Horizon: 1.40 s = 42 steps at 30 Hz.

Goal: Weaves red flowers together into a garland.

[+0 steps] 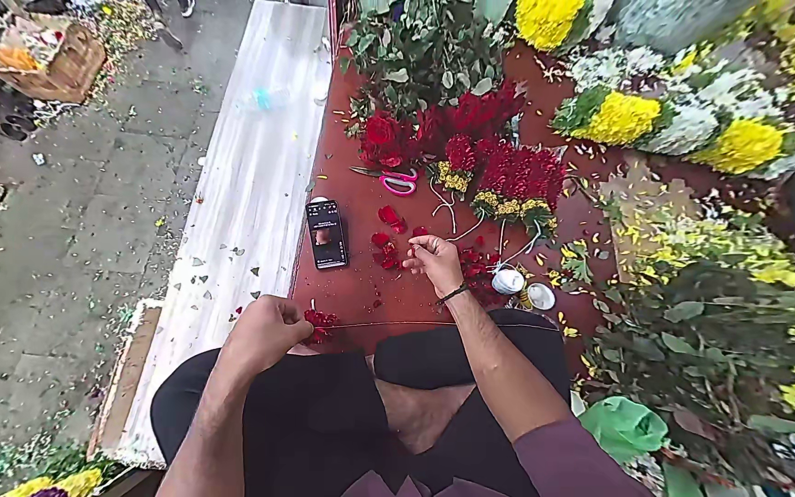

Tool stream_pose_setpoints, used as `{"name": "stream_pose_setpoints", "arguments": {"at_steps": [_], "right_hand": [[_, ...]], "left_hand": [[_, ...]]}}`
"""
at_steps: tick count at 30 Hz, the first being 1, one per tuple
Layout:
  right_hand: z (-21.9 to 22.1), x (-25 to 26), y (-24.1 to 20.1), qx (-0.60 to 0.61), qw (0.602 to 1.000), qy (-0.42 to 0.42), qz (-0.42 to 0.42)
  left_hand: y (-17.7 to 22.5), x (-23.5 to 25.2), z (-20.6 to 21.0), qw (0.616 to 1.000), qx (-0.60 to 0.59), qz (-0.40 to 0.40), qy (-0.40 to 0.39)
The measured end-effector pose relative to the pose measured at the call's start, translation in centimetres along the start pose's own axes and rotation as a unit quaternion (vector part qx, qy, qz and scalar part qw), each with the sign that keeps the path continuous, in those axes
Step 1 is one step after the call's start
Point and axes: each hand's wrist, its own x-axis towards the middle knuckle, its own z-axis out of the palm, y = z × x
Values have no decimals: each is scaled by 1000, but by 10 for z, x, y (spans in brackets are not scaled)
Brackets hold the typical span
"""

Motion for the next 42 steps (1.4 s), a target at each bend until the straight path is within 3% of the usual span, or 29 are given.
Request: {"name": "stream_pose_setpoints", "arguments": {"at_steps": [9,16,22,32,38,42], "right_hand": [[2,-13,-9,-37,999,-18,-11],[0,-30,-21,-1,999,-36,-24],[3,-39,-31,28,996,-56,-71],[14,-64,-46,-25,978,-76,-193],[37,-101,-63,92,982,-63,-155],[54,-122,-72,205,969,-121,-69]], "left_hand": [[0,-1,0,1000,5,1,4],[1,0,2,1000,0,4,0],[2,-1,2,1000,-3,6,0],[6,-1,5,1000,-11,-9,18],[12,1,13,1000,-20,-8,22],[13,2,22,999,-49,14,-5]]}}
